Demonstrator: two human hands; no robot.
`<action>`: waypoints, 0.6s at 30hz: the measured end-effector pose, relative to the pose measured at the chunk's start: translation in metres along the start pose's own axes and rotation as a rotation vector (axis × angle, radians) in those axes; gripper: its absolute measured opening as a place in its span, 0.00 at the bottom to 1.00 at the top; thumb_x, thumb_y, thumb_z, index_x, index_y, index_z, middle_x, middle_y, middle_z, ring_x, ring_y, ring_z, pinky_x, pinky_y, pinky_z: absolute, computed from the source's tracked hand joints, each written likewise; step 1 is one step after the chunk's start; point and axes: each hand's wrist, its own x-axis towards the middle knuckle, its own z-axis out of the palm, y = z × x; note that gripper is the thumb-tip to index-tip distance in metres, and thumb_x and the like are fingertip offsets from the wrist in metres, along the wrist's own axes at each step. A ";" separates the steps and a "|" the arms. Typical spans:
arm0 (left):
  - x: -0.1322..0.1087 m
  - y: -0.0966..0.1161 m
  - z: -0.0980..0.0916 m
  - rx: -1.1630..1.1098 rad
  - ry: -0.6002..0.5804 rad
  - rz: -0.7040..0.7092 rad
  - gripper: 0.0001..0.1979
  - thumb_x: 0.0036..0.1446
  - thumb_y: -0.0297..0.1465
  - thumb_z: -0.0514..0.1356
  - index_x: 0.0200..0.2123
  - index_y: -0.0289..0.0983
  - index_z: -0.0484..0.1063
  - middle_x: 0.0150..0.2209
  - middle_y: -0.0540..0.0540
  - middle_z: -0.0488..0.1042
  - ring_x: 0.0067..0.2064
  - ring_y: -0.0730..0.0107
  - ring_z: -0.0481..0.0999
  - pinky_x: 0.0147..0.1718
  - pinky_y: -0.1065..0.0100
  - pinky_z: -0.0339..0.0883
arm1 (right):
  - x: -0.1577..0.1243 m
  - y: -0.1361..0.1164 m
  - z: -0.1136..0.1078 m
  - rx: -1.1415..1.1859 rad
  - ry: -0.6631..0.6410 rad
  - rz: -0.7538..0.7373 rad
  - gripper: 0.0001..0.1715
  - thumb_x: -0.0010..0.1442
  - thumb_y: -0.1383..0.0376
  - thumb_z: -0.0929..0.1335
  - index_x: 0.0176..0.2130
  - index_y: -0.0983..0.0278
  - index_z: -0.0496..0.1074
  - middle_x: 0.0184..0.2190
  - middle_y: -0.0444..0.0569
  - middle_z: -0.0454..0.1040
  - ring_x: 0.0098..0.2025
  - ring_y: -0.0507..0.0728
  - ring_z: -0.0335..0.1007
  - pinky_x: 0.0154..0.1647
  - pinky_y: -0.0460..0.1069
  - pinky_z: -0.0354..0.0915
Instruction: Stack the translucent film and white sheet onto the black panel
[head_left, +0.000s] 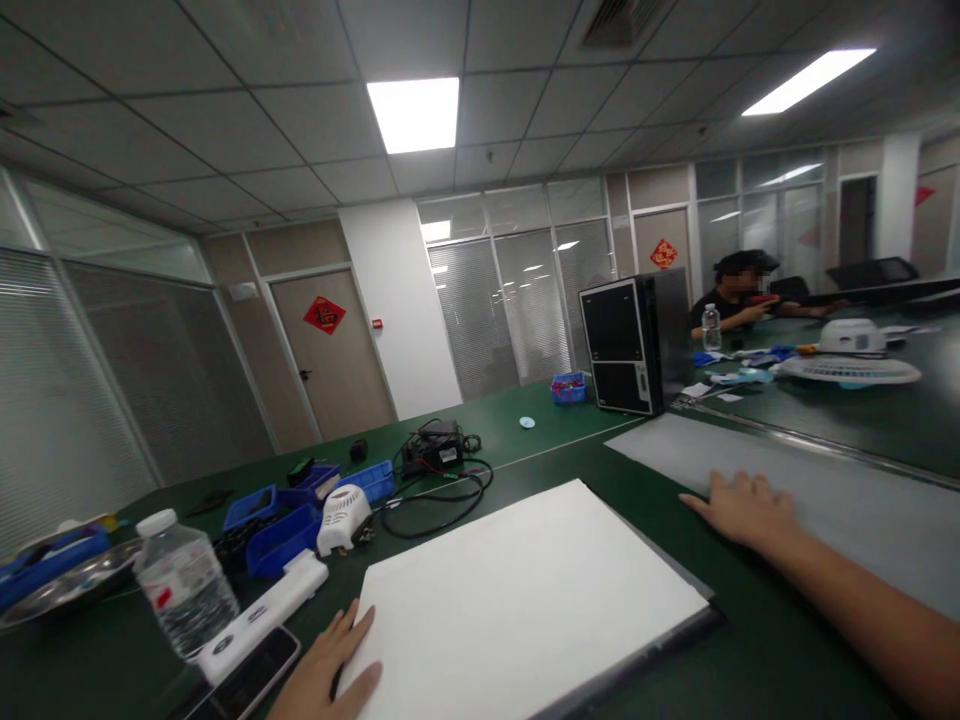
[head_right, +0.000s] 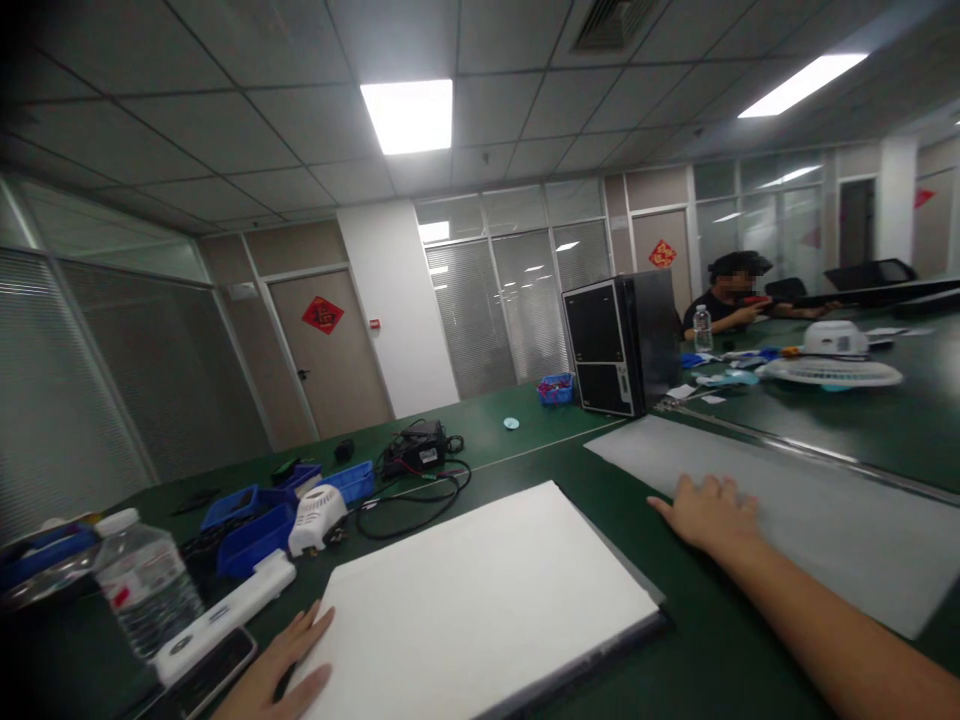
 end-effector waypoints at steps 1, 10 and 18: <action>0.000 0.000 0.000 0.008 -0.005 0.002 0.31 0.58 0.44 0.57 0.62 0.38 0.69 0.68 0.40 0.61 0.68 0.48 0.59 0.65 0.44 0.50 | 0.004 0.008 0.002 -0.005 -0.014 0.017 0.42 0.62 0.44 0.59 0.55 0.77 0.70 0.57 0.80 0.66 0.61 0.85 0.60 0.52 0.79 0.57; 0.002 0.000 -0.002 -0.089 0.039 -0.057 0.30 0.61 0.47 0.54 0.59 0.35 0.72 0.65 0.38 0.66 0.68 0.50 0.61 0.66 0.46 0.49 | -0.002 -0.005 0.010 -0.038 0.011 -0.198 0.22 0.65 0.61 0.58 0.47 0.67 0.75 0.50 0.66 0.75 0.51 0.71 0.72 0.47 0.64 0.65; 0.002 -0.005 0.000 -0.110 0.063 -0.076 0.31 0.55 0.46 0.59 0.58 0.35 0.73 0.64 0.38 0.67 0.68 0.49 0.61 0.66 0.45 0.48 | -0.022 -0.031 -0.016 0.056 0.146 -0.269 0.27 0.70 0.59 0.53 0.52 0.67 0.73 0.45 0.63 0.79 0.42 0.70 0.77 0.42 0.63 0.68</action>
